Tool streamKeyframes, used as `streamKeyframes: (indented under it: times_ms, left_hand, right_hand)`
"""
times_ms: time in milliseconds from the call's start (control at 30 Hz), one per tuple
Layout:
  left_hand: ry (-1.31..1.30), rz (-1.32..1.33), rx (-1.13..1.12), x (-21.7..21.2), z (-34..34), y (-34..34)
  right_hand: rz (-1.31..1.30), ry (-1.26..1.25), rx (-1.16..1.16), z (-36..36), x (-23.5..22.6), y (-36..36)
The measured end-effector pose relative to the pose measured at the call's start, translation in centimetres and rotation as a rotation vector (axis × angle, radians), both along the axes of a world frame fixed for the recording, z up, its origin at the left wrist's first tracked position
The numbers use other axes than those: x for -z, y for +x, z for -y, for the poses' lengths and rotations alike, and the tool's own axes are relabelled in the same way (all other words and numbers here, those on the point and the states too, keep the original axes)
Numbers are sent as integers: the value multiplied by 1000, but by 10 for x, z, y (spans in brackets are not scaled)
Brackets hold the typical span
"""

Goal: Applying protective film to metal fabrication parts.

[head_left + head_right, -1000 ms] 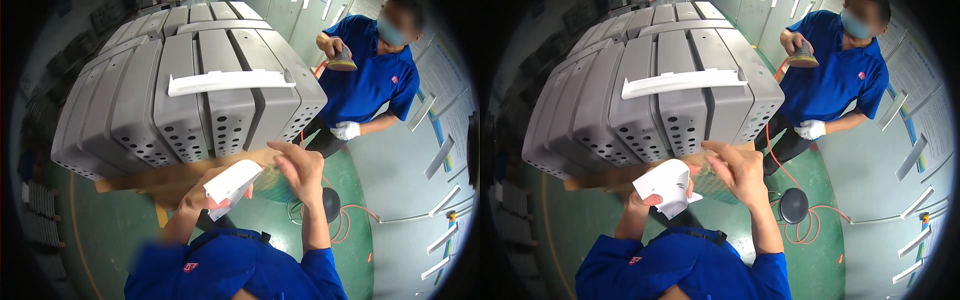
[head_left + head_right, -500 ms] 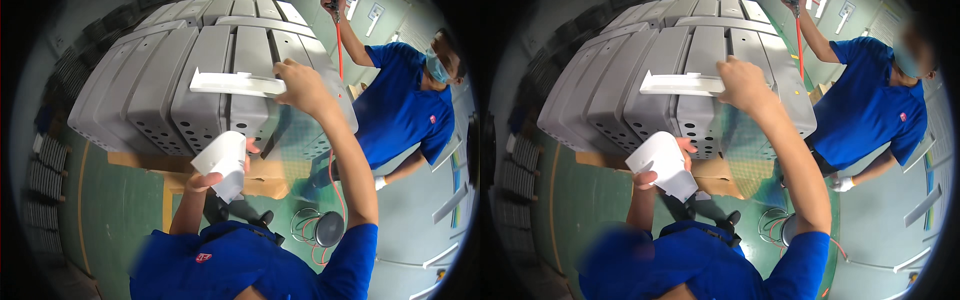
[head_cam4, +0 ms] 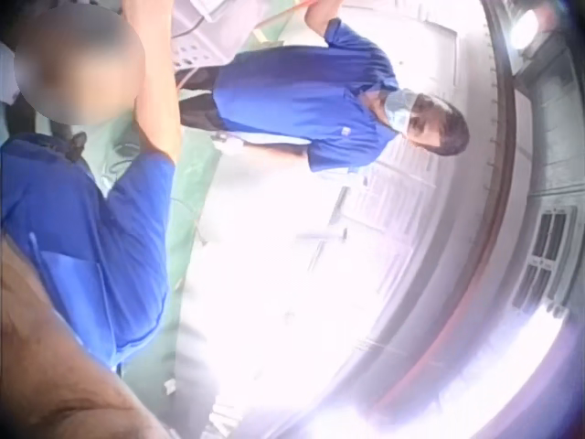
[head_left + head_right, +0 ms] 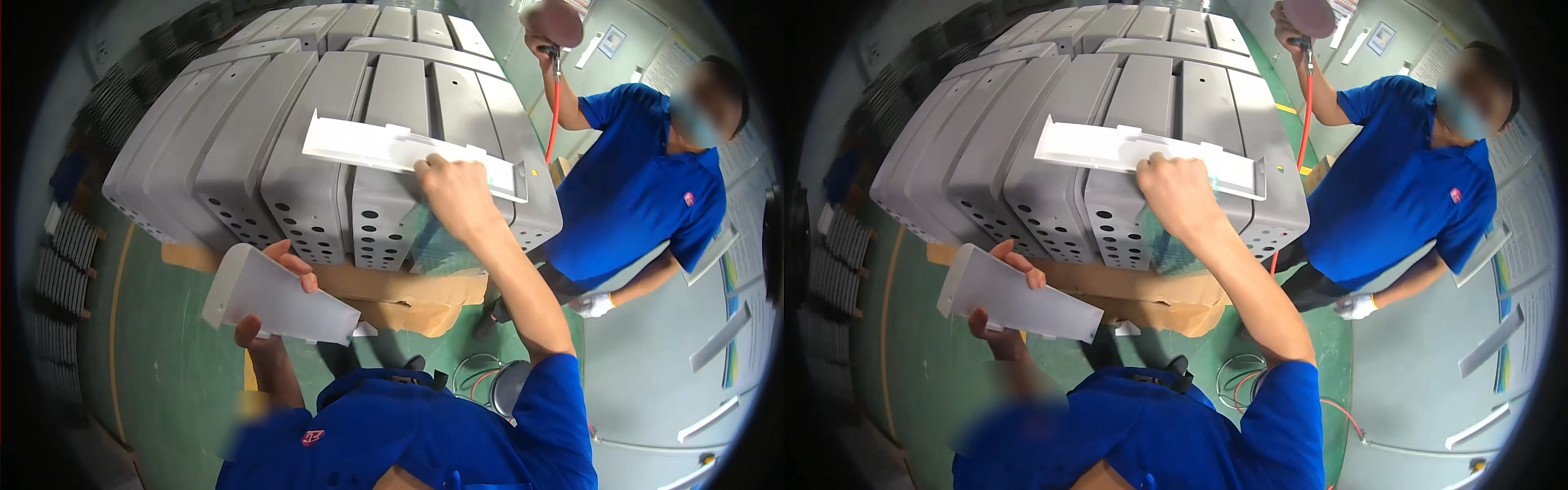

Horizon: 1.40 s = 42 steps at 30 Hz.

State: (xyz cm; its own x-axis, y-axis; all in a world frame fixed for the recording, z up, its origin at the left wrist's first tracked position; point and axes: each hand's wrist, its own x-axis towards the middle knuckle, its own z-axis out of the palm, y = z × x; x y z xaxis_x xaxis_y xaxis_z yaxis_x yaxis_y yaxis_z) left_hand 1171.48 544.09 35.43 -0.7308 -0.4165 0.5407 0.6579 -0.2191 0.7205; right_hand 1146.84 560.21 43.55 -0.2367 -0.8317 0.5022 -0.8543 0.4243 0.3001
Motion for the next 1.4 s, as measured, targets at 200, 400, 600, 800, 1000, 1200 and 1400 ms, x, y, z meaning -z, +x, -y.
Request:
streamKeyframes:
  times_ms: [200, 400, 600, 800, 1000, 1200, 1400]
  left_hand:
    - [-47, -179, 183, -6, 73, 11]
    - [195, -111, -230, 7, 111, 21]
    - [-299, -241, 387, -9, 144, 41]
    - [-106, -172, 119, -9, 100, 73]
    - [-144, -180, 360, -11, 55, 61]
    - [47, 485, 871, -20, -4, 28]
    - [50, 160, 639, 7, -124, -17]
  right_hand:
    - [-32, -237, 72, -39, -3, 82]
    - [-115, -270, 1, -38, -18, 184]
    - [-241, -278, -230, -29, -33, 274]
    - [-289, -376, -204, -40, -23, 324]
    - [-95, -313, -160, -78, -20, 346]
    - [273, -293, 172, -141, 19, 356]
    - [482, -600, 531, -198, 65, 320]
